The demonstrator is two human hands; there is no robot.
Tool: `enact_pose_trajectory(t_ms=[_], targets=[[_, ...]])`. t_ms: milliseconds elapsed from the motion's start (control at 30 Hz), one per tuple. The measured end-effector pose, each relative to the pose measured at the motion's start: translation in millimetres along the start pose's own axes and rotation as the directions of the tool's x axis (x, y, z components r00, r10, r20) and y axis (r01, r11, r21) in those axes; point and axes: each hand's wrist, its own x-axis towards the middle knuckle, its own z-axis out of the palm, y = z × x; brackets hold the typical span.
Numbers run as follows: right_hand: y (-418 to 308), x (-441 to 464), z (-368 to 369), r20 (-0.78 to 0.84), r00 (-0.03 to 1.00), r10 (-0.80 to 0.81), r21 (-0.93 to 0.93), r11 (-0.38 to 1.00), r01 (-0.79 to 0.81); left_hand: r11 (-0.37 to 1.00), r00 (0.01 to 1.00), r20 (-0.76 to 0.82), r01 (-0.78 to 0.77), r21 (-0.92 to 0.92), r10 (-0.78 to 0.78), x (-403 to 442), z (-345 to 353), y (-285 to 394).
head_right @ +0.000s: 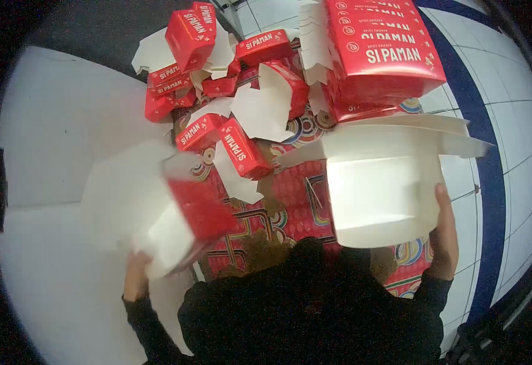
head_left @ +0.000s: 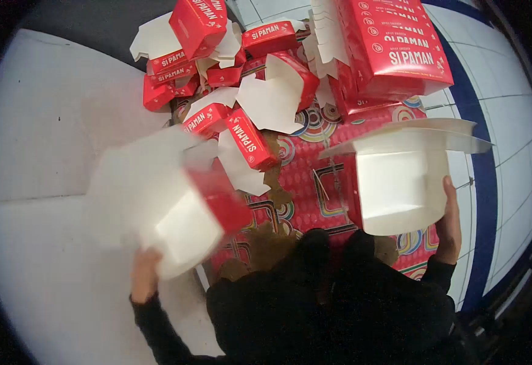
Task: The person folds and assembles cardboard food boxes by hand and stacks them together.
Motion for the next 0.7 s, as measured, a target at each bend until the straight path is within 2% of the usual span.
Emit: enact_pose_trajectory(t_ms=[33,67,100,133,167,200,233,267,300,333,367,400,433,467,500,600,667,700], targets=[[-3,-1,-5,-0.007,1.0,-0.029,0.05,0.998,0.029,0.909,0.944,0.116,-0.328,0.257,0.308,16,20,18],[-5,-1,-19,-0.01,0.999,-0.036,0.042,0.998,0.036,0.653,0.783,0.219,-0.61,0.448,0.581,32,41,36],[-8,-2,-38,-0.018,0.995,-0.102,0.052,0.993,0.103,0.618,0.719,0.237,-0.687,0.382,0.653,59,80,23],[-15,-4,-52,-0.03,0.984,-0.173,0.057,0.983,0.174,0.695,0.785,0.4,-0.612,0.379,0.473,68,108,72],[-35,-17,-37,-0.077,0.966,-0.248,0.098,0.962,0.255,0.886,0.81,0.457,-0.454,0.095,0.367,87,147,89],[-40,-26,-36,-0.098,0.96,-0.264,0.073,0.96,0.271,0.621,0.611,0.481,-0.767,0.163,0.629,102,183,97],[-43,-35,-40,-0.14,0.968,-0.208,0.146,0.963,0.228,0.936,0.77,0.561,-0.129,-0.327,0.303,102,210,132],[-43,-44,-48,-0.176,0.974,-0.144,0.222,0.958,0.182,0.955,0.75,0.595,-0.185,-0.231,0.289,111,239,141],[-40,-46,-47,-0.126,0.984,-0.123,0.103,0.985,0.137,0.827,0.683,0.476,-0.519,-0.216,0.554,112,271,143],[-36,-48,-47,-0.075,0.992,-0.103,-0.021,0.995,0.101,0.804,0.668,0.47,-0.564,-0.186,0.577,111,294,150],[-32,-51,-27,-0.136,0.988,-0.078,-0.12,0.991,0.061,0.779,0.651,0.464,-0.607,-0.156,0.6,111,317,157],[-18,-40,-22,-0.01,0.997,-0.074,-0.17,0.983,0.071,0.754,0.619,0.524,-0.654,-0.069,0.585,112,327,167],[-12,-36,-2,0.009,0.992,-0.127,-0.217,0.968,0.126,0.753,0.613,0.53,-0.654,-0.077,0.586,111,337,175],[4,-23,-3,0.076,0.985,-0.156,-0.232,0.958,0.169,0.862,0.711,0.5,-0.474,-0.179,0.495,109,344,184],[16,-12,-2,0.056,0.991,-0.119,-0.232,0.964,0.129,0.92,0.79,0.481,-0.271,-0.282,0.38,108,348,187],[25,-1,17,0.01,0.998,-0.06,-0.255,0.965,0.061,0.878,0.789,0.423,-0.293,-0.379,0.446,115,360,178],[34,5,24,-0.02,0.999,-0.042,-0.283,0.958,0.035,0.898,0.798,0.45,-0.243,-0.368,0.4,112,356,172],[40,9,26,-0.014,0.996,-0.093,-0.325,0.942,0.084,0.849,0.792,0.377,-0.313,-0.425,0.481,110,356,167]])
